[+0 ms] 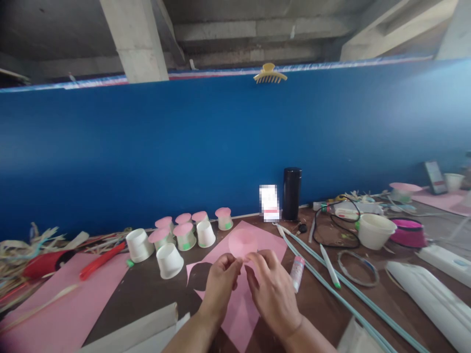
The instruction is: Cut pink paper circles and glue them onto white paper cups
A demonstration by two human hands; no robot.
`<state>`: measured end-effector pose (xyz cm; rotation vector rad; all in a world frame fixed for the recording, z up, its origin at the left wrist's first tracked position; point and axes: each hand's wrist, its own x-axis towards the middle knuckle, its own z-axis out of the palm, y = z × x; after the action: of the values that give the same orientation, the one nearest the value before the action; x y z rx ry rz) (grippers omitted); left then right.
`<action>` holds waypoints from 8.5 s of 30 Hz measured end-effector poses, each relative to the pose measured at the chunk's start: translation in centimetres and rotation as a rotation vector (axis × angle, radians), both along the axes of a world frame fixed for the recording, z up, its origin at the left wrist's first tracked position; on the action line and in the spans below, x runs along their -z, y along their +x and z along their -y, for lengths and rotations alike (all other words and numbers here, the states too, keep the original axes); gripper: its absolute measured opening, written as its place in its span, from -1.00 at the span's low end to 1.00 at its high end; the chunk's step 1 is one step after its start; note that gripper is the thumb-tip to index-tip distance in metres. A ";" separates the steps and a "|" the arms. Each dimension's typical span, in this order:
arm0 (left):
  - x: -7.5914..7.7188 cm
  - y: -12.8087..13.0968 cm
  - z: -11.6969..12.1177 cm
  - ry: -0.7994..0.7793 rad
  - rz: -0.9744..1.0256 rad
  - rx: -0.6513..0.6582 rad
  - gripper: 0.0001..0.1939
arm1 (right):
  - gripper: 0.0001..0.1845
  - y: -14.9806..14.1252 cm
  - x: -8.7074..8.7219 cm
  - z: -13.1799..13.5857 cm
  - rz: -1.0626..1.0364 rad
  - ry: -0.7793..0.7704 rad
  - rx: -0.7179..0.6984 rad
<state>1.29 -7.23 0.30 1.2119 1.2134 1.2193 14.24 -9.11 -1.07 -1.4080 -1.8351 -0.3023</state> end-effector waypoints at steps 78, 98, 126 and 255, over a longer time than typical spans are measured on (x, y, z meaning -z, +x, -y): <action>0.3 -2.6 -1.7 0.186 -0.033 0.309 -0.75 | -0.72 1.7 -1.0 -1.5 -0.964 -0.796 -0.318; 0.9 -2.5 -1.9 0.159 0.014 0.309 -0.79 | -0.67 1.7 -1.5 -1.5 -0.932 -0.776 -0.344; 1.4 -2.4 -2.2 0.102 0.029 0.241 -0.74 | -0.45 9.8 -1.1 -3.3 -0.282 -0.620 0.366; 0.9 -0.8 -0.1 0.643 -0.404 0.164 -0.92 | -0.64 3.0 -2.4 -1.0 -0.980 -0.479 -0.312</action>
<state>0.48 -7.15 -0.63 2.0692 0.9925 1.3232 17.22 -8.12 1.35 -1.1924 -1.2650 0.8946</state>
